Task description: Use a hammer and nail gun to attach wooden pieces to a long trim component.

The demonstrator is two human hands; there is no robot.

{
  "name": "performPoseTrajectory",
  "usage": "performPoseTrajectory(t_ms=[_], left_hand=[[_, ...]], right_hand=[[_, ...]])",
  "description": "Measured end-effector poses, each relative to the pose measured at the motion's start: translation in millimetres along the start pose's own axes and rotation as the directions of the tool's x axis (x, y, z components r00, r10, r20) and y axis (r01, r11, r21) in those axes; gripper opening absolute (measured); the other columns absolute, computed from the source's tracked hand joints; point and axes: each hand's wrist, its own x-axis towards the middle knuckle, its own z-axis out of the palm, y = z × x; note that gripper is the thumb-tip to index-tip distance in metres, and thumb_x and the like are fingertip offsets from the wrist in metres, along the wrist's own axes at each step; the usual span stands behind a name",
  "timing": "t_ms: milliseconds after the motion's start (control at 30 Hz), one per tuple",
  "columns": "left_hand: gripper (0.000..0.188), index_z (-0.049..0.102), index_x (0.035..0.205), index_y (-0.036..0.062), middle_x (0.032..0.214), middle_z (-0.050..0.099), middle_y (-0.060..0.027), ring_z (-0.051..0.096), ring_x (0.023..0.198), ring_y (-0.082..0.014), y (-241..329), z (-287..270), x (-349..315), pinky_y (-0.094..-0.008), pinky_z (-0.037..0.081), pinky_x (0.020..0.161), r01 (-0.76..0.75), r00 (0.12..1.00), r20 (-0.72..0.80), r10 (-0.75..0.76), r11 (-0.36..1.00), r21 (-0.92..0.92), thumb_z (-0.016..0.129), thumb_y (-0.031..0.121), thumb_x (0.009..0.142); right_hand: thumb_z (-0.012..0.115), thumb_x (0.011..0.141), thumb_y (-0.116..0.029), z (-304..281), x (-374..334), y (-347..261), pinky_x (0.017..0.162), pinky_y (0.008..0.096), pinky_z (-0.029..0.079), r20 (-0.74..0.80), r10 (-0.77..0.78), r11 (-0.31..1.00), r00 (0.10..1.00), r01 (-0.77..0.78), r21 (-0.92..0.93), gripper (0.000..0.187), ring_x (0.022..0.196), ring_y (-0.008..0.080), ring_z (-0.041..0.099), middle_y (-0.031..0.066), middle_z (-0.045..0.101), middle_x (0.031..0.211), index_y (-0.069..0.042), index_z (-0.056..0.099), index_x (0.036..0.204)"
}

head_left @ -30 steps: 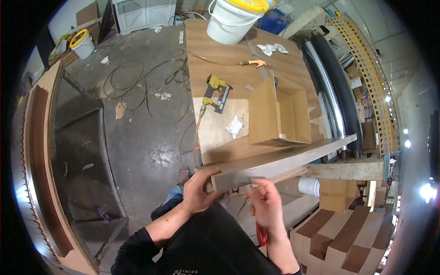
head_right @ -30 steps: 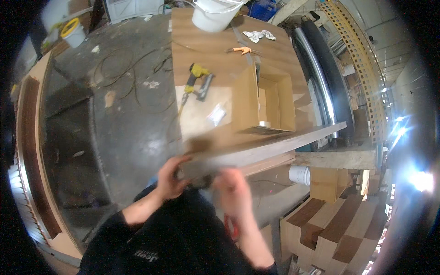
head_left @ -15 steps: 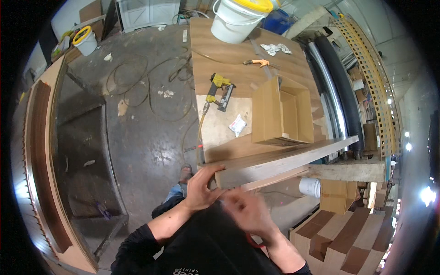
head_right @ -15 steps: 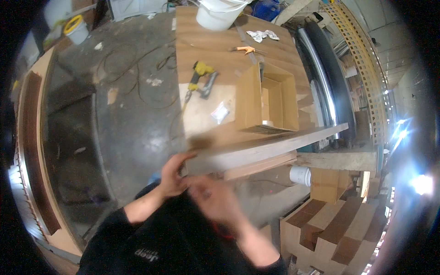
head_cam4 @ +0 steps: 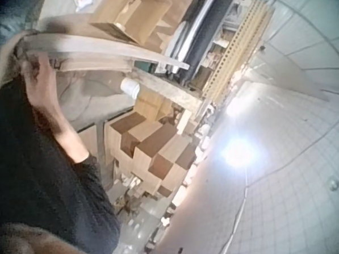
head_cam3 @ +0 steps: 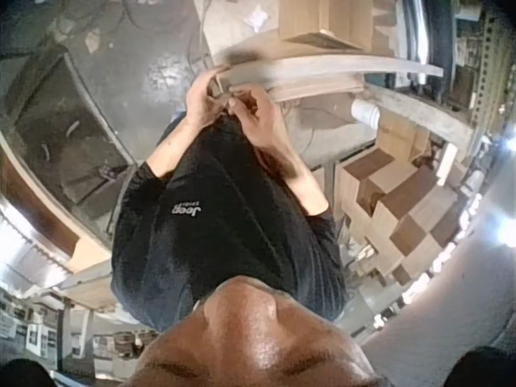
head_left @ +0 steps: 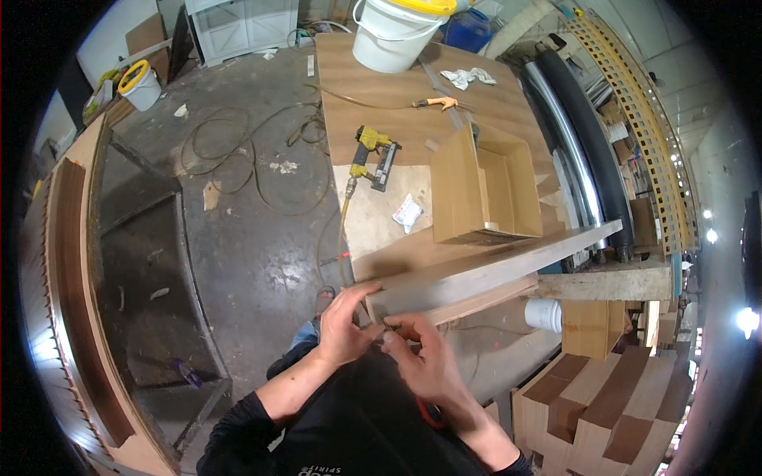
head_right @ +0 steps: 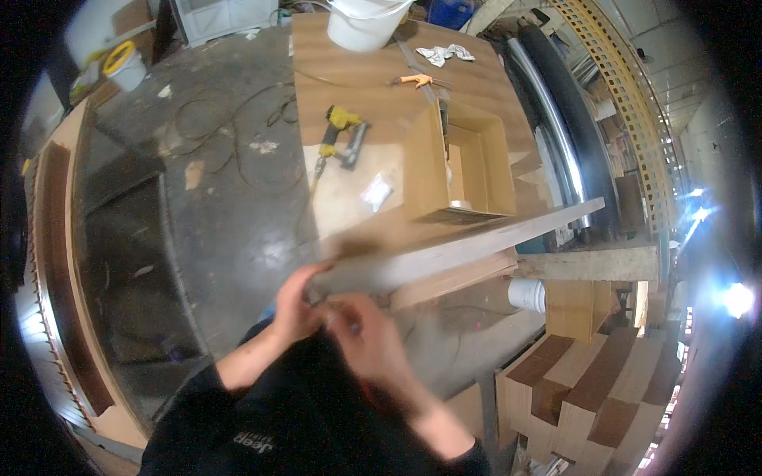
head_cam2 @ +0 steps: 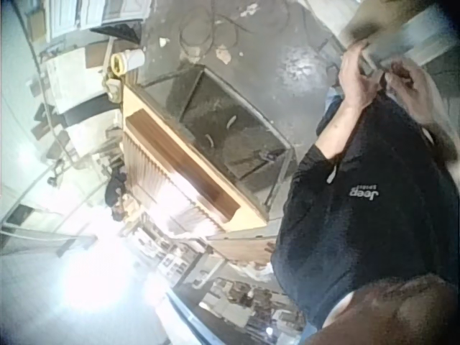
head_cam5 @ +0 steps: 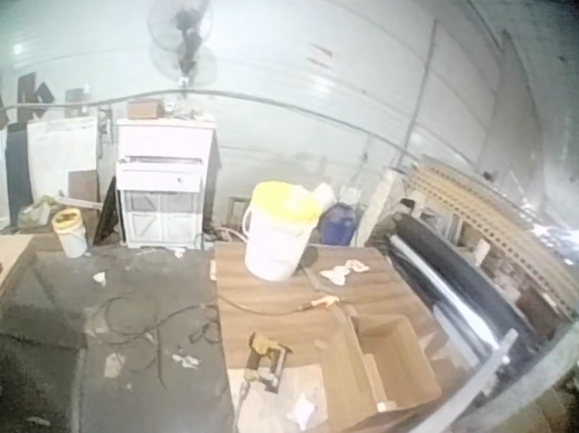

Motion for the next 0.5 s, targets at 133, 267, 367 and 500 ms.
performPoseTrajectory(t_ms=[133,267,367,500], left_hand=[[0.064,0.062,0.123,0.0071,0.119,0.068,-0.0147,0.065,0.111,-0.0345,1,0,3,-0.0392,0.053,0.093,-0.013,1.000,-0.010,0.013,1.000,-0.028,0.083,0.000,0.063],[0.063,0.063,0.123,0.0064,0.119,0.068,-0.0148,0.065,0.111,-0.0343,2,-5,-1,-0.0395,0.053,0.093,0.001,1.000,0.013,-0.001,1.000,0.010,0.084,0.001,0.064],[0.061,0.064,0.122,0.0061,0.119,0.068,-0.0151,0.065,0.111,-0.0345,-10,-1,-5,-0.0398,0.052,0.094,-0.011,1.000,-0.002,0.011,1.000,-0.020,0.084,0.001,0.064],[0.059,0.064,0.121,0.0052,0.117,0.069,-0.0151,0.066,0.109,-0.0348,1,2,0,-0.0392,0.053,0.093,0.010,1.000,-0.013,-0.011,0.997,-0.081,0.084,0.003,0.066]], right_hand=[[0.061,0.100,-0.014,2,1,5,0.052,0.0210,0.039,-0.042,0.024,0.993,0.999,-0.019,0.116,0.031,0.061,0.0052,0.050,0.0048,0.065,0.085,-0.007,0.050,0.128],[0.060,0.100,-0.012,-54,13,59,0.047,0.0212,0.036,-0.320,-0.426,0.753,0.846,0.136,-0.644,0.032,0.053,0.0046,0.043,0.0005,0.058,0.078,-0.010,0.047,0.128],[0.058,0.100,-0.010,-63,-2,11,0.044,0.0224,0.035,-0.448,0.188,0.924,0.874,-0.003,0.381,0.028,0.049,0.0055,0.041,0.0003,0.056,0.077,-0.011,0.049,0.127],[0.059,0.100,-0.009,-26,6,9,0.047,0.0223,0.039,-0.269,0.086,0.990,0.959,-0.053,0.128,0.027,0.054,0.0059,0.048,0.0035,0.064,0.083,-0.008,0.054,0.126]])
